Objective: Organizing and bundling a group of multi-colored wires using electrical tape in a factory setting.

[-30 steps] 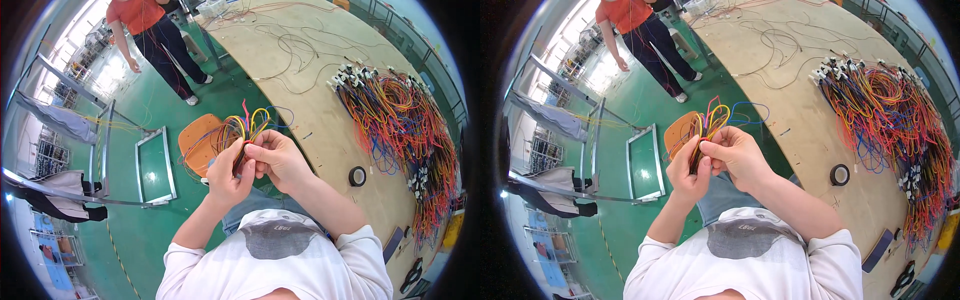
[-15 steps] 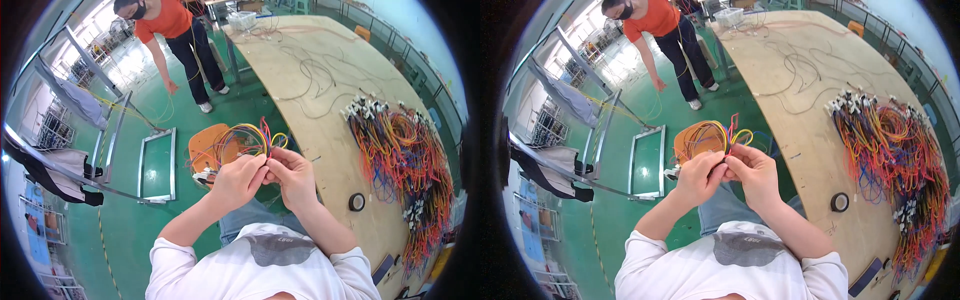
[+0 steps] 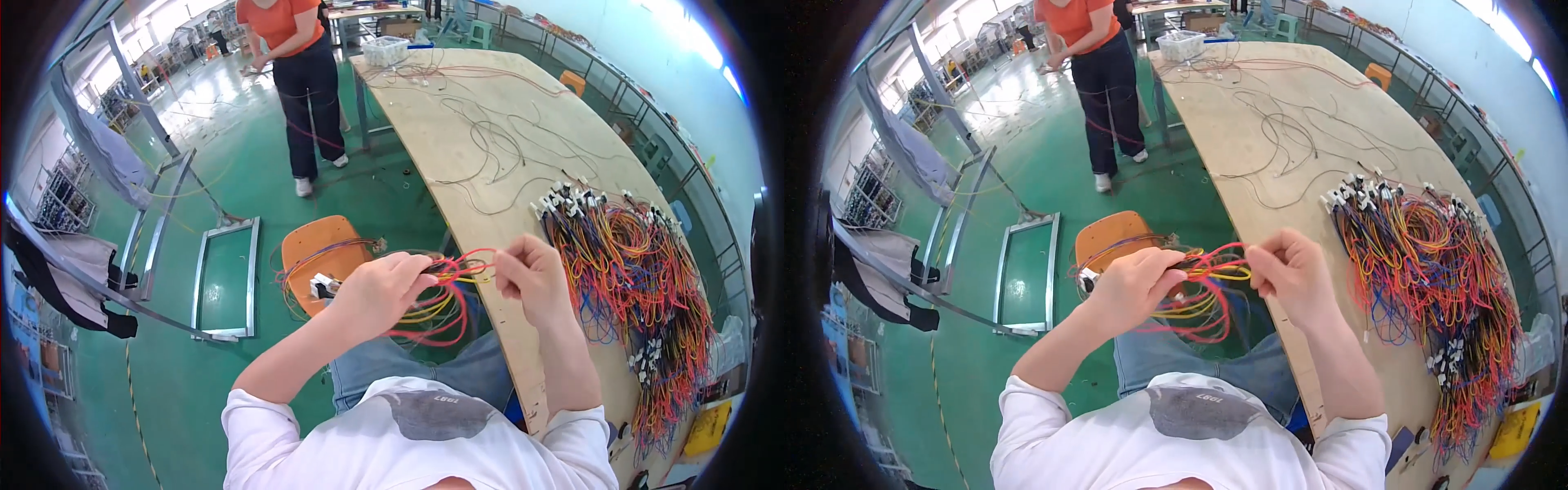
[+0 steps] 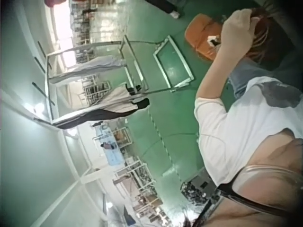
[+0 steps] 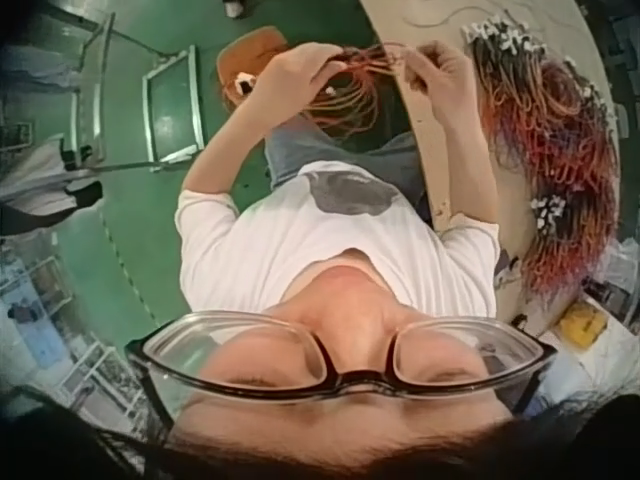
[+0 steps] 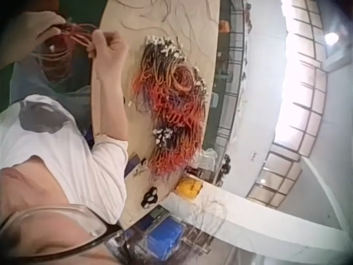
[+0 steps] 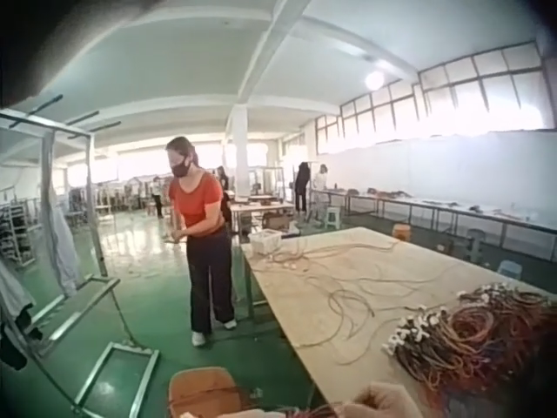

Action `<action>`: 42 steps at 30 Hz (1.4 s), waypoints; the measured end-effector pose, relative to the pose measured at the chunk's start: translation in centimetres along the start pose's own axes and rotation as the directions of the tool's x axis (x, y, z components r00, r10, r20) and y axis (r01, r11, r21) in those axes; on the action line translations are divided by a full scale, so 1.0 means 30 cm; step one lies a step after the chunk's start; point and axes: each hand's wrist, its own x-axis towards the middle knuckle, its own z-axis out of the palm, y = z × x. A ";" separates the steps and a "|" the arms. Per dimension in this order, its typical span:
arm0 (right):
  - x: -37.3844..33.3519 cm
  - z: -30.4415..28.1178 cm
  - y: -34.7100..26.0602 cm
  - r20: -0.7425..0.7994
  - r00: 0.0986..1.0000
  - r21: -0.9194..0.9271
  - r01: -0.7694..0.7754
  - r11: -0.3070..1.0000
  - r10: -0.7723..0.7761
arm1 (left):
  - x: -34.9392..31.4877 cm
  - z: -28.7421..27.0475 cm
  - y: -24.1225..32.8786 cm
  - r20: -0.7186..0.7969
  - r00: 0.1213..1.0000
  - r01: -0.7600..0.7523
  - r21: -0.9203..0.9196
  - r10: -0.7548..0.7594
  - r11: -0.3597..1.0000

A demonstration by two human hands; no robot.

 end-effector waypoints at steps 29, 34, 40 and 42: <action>0.043 -0.016 -0.090 0.204 0.979 0.365 -0.078 0.928 0.002 | 0.152 0.174 0.134 0.221 0.973 0.116 -0.212 -0.068 0.970; 0.040 -0.037 -0.151 0.225 0.972 0.506 -0.060 0.860 -0.065 | 0.185 0.192 0.137 0.402 0.907 0.347 -0.551 -0.122 0.759; -0.037 -0.112 -0.055 0.258 0.963 0.516 -0.069 0.854 -0.078 | 0.138 0.077 0.094 0.507 0.843 0.364 -0.286 -0.182 0.887; -0.028 -0.123 -0.040 0.243 0.961 0.573 -0.031 0.819 -0.133 | 0.131 0.106 0.099 0.459 0.854 0.459 -0.446 -0.243 0.768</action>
